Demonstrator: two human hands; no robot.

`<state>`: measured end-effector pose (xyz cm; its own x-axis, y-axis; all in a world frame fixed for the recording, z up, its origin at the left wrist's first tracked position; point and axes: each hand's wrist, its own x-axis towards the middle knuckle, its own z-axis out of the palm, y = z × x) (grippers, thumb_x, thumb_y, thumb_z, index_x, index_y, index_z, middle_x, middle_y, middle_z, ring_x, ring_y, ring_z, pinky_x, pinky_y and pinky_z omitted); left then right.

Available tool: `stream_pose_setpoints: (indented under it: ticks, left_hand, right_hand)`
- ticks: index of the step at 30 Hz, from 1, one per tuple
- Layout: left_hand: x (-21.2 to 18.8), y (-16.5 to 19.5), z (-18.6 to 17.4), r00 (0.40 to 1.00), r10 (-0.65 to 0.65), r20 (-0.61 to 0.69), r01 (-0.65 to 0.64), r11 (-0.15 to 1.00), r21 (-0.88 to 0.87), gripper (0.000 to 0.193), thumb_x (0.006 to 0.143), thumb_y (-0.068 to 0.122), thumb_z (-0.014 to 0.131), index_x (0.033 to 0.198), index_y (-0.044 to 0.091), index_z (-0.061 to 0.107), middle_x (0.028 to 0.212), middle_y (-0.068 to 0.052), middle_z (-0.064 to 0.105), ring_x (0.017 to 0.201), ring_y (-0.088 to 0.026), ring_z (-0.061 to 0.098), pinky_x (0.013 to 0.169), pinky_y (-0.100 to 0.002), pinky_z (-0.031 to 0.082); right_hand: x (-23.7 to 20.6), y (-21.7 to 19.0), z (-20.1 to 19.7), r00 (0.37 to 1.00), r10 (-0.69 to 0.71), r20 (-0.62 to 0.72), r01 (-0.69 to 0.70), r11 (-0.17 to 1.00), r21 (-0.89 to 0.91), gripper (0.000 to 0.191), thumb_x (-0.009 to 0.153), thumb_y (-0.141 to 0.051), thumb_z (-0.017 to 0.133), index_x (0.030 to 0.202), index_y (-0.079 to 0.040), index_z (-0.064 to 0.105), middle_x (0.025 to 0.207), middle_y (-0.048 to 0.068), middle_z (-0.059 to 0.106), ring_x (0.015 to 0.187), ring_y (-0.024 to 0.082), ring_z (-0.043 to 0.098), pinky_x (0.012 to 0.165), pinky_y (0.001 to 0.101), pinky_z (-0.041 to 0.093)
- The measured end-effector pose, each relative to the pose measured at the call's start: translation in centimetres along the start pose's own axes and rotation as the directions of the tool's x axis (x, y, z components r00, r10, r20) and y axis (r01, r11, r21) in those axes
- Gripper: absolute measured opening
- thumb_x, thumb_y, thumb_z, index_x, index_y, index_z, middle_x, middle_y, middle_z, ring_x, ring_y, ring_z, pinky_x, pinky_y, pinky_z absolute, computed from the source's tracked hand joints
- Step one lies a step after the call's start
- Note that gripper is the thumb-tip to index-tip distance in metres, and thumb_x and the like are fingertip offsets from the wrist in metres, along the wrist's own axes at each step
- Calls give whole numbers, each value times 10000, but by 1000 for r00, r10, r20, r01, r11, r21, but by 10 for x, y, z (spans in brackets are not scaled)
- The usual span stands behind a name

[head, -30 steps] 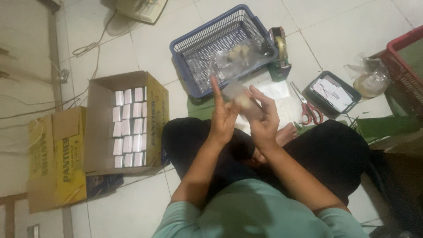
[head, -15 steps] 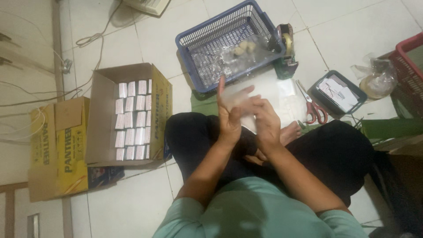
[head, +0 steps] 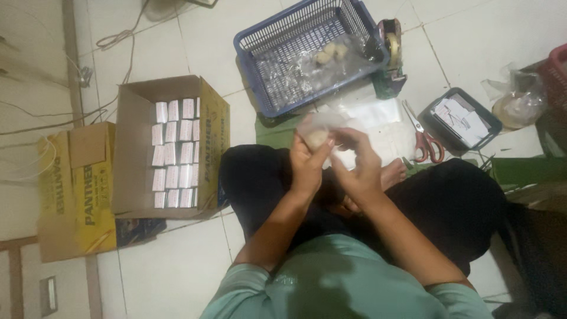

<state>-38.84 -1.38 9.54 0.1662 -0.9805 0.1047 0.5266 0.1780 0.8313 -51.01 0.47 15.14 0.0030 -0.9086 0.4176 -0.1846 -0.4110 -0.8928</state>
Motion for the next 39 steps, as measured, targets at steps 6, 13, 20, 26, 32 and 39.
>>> stream_pose_setpoints:
  ticks: [6,13,20,26,32,39]
  left_hand:
    - [1,-11,0,979,-154,134,171,977,-128,529,943,4,534,1462,-54,448,1352,-161,606,1254,-239,599,1129,-373,469]
    - [10,-18,7,959,-177,221,202,975,-94,566,938,11,540,1490,-26,417,1379,-168,612,1239,-238,609,1114,-384,480]
    - [21,-67,-12,967,-253,-17,253,967,-6,522,895,-55,667,1397,-52,525,1234,-136,692,1109,-216,679,982,-356,542]
    - [15,-155,-34,920,-336,-202,314,940,-131,358,985,7,658,1324,-48,560,1153,-111,686,1041,-207,655,930,-340,528]
    - [-2,-191,-70,954,-295,-61,299,903,309,370,1127,155,509,1477,45,548,1436,-75,534,1300,-207,557,1118,-328,444]
    - [112,-101,-169,887,-458,-62,-173,-452,875,157,892,122,623,947,87,766,986,-176,739,908,-347,724,753,-496,598]
  right_hand:
    - [6,3,-6,998,-5,57,11,994,-110,487,845,-71,796,1282,18,600,1237,160,678,1118,255,672,935,327,534]
    - [4,34,-11,978,207,34,-206,978,-42,335,928,-118,770,1219,9,661,1118,113,727,1001,214,681,917,323,533]
    - [1,78,-16,998,16,-63,-33,958,-284,504,900,-94,805,1358,31,637,1237,240,615,1039,267,607,931,351,508]
    - [-23,145,0,932,358,-60,-357,934,24,615,928,-129,748,1469,28,501,1220,196,707,1138,252,662,996,360,511]
    - [-54,211,6,878,478,32,-477,878,-29,474,954,-111,707,1398,28,616,1251,200,702,1143,260,670,935,353,531]
    - [-28,243,-12,496,826,267,-795,309,522,400,951,-54,657,1336,35,598,1136,141,717,1010,250,713,846,350,598]
